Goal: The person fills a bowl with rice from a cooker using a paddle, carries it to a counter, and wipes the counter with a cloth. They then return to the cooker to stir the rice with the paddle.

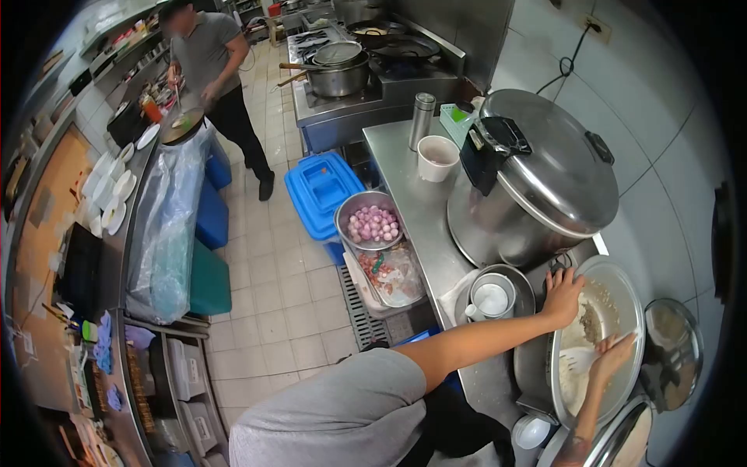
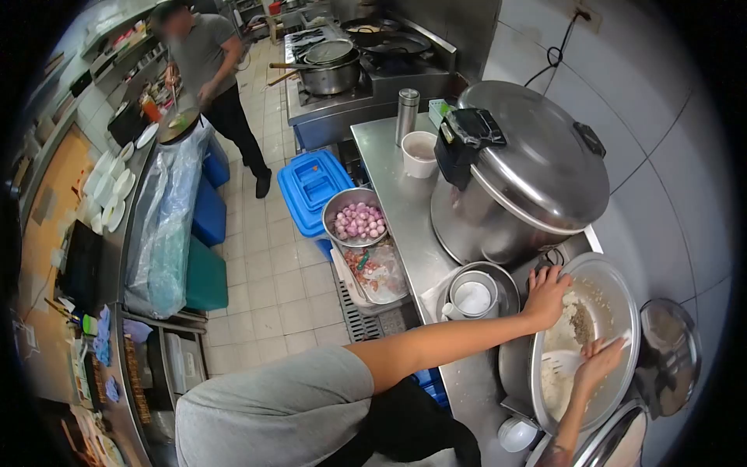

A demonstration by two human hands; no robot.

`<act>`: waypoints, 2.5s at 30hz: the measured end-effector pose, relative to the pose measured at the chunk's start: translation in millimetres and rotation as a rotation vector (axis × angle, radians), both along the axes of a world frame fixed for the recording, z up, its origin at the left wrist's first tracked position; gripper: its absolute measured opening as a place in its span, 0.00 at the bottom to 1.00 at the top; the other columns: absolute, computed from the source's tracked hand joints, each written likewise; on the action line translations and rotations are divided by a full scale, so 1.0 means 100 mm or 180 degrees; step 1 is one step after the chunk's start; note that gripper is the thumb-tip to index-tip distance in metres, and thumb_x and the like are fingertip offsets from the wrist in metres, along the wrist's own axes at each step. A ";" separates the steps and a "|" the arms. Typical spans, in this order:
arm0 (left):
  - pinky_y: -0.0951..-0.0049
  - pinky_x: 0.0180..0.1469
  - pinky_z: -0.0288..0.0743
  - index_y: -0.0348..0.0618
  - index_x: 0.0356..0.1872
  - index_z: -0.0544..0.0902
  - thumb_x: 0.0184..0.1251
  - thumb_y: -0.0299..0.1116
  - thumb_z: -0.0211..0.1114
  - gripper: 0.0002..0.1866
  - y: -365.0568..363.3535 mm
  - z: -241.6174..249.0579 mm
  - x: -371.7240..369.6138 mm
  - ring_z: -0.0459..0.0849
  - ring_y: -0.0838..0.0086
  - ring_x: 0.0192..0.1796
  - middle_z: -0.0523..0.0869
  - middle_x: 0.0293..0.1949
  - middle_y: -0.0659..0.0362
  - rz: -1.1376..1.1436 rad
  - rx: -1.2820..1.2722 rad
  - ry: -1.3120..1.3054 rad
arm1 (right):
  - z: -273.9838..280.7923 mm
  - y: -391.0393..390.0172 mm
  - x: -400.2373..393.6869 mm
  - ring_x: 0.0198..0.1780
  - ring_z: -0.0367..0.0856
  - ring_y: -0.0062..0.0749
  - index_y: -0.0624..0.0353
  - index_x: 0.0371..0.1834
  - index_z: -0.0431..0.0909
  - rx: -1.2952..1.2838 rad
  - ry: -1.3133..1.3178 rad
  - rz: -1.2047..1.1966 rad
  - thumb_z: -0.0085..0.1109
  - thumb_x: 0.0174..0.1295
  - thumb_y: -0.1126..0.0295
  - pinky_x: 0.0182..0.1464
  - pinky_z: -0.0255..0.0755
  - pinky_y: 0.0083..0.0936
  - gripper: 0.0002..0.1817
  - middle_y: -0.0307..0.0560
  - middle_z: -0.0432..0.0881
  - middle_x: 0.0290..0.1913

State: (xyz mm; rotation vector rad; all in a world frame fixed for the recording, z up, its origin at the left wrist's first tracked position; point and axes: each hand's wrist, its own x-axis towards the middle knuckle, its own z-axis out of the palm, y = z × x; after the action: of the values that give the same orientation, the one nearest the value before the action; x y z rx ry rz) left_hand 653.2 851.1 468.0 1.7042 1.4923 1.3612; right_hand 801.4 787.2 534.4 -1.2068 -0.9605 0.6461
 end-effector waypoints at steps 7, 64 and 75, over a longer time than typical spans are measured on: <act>0.36 0.68 0.47 0.45 0.48 0.76 0.52 0.20 0.56 0.19 0.00 -0.03 0.03 0.63 0.49 0.64 0.69 0.59 0.48 0.0094 0.0066 -0.0038 | 0.68 -0.29 0.44 0.16 0.57 0.19 0.52 0.26 0.60 0.0962 -0.0061 -0.0142 0.33 0.75 0.47 0.19 0.55 0.17 0.24 0.34 0.59 0.17; 0.34 0.66 0.48 0.54 0.45 0.80 0.56 0.25 0.58 0.16 0.23 -0.03 -0.09 0.64 0.52 0.65 0.72 0.58 0.55 -0.0286 -0.0063 0.0483 | 0.05 0.37 0.67 0.12 0.63 0.22 0.57 0.32 0.63 0.0828 -0.0580 -0.0186 0.39 0.75 0.51 0.15 0.60 0.22 0.21 0.37 0.63 0.13; 0.42 0.63 0.54 0.54 0.43 0.79 0.55 0.23 0.56 0.15 0.25 -0.04 -0.08 0.68 0.55 0.61 0.73 0.55 0.59 -0.0158 0.0058 0.0507 | 0.80 0.23 0.52 0.13 0.64 0.21 0.56 0.32 0.62 0.0769 -0.0530 0.0187 0.40 0.75 0.53 0.15 0.60 0.22 0.19 0.38 0.64 0.14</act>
State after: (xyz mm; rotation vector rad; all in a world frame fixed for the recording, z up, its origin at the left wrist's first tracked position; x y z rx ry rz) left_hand 645.1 875.9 464.5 1.8867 1.5159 1.2420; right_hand 853.4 810.2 614.2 -1.0316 -1.1819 0.4651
